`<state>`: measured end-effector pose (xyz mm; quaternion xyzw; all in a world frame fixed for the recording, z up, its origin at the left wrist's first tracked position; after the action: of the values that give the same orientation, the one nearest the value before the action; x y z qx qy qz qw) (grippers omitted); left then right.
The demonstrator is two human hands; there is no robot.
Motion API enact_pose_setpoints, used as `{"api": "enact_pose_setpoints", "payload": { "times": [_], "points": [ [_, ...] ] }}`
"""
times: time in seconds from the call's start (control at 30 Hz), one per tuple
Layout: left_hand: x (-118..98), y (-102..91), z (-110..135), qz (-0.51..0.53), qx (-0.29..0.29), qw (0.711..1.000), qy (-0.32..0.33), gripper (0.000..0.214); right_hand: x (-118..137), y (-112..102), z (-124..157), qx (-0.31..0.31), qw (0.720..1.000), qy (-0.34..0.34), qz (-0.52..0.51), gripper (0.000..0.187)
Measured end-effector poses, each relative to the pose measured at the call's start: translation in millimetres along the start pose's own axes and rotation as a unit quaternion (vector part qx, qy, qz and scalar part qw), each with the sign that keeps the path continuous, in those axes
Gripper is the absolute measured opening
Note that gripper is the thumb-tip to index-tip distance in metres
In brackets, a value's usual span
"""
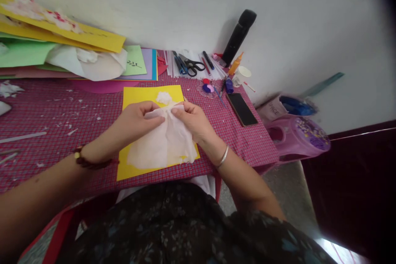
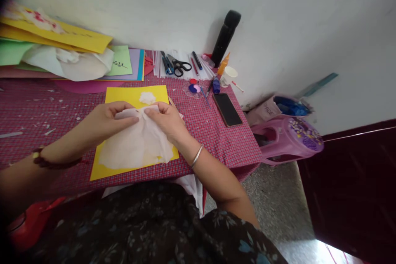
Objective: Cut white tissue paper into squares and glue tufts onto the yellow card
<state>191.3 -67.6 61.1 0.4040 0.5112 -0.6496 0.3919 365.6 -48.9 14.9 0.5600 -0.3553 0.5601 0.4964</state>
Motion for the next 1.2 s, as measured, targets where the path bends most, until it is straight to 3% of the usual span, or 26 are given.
{"api": "enact_pose_setpoints", "payload": {
  "times": [0.07, 0.17, 0.27, 0.4, 0.53, 0.6, 0.67, 0.83, 0.97, 1.07, 1.2],
  "points": [
    [-7, 3.6, -2, -0.108, -0.032, 0.992, 0.058, 0.023, -1, 1, 0, -0.004, 1.0, 0.001, 0.007, 0.024],
    [-12, 8.5, -9, -0.195, -0.042, 0.976, 0.086, 0.021, 0, 0, 0, -0.016, 0.999, -0.019, 0.048, 0.023],
    [-8, 11.9, -15, -0.207, -0.053, 0.971, 0.11, 0.024, 3, 0, 3, -0.019, 0.994, -0.06, 0.091, 0.023],
    [1, 14.7, -17, -0.147, -0.106, 0.97, 0.16, 0.022, 11, -1, 12, -0.022, 0.977, -0.099, 0.186, 0.027],
    [11, 15.7, -13, -0.125, -0.145, 0.959, 0.211, 0.011, 16, -1, 21, -0.053, 0.906, -0.146, 0.393, 0.029],
    [17, 15.5, -11, -0.165, -0.145, 0.948, 0.229, 0.01, 16, -1, 24, -0.067, 0.865, -0.148, 0.474, 0.023],
    [24, 15.2, -10, -0.219, -0.144, 0.932, 0.249, 0.013, 15, -1, 25, -0.068, 0.847, -0.14, 0.509, 0.015],
    [33, 16.6, -7, -0.334, -0.139, 0.877, 0.315, 0.02, 12, -3, 24, -0.07, 0.841, -0.149, 0.515, 0.008],
    [32, 18.4, -7, -0.349, -0.174, 0.85, 0.355, 0.021, 10, -2, 25, -0.075, 0.841, -0.166, 0.509, 0.007],
    [33, 18.6, -9, -0.339, -0.185, 0.848, 0.363, 0.017, 10, 0, 26, -0.068, 0.849, -0.172, 0.495, 0.006],
    [36, 16.7, -11, -0.289, -0.186, 0.876, 0.339, 0.01, 11, 2, 29, -0.046, 0.861, -0.158, 0.482, 0.008]
  ]
}}
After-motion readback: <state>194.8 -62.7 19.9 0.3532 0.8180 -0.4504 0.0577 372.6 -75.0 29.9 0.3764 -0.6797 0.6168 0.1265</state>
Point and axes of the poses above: each hand's wrist, its own z-axis away from the middle knuckle, its own y-axis out of the palm, x = y × z, the point moved 1 cm from there along -z, towards the middle knuckle, and after that the axes turned 9 degrees about z, right-handed, at the moved point
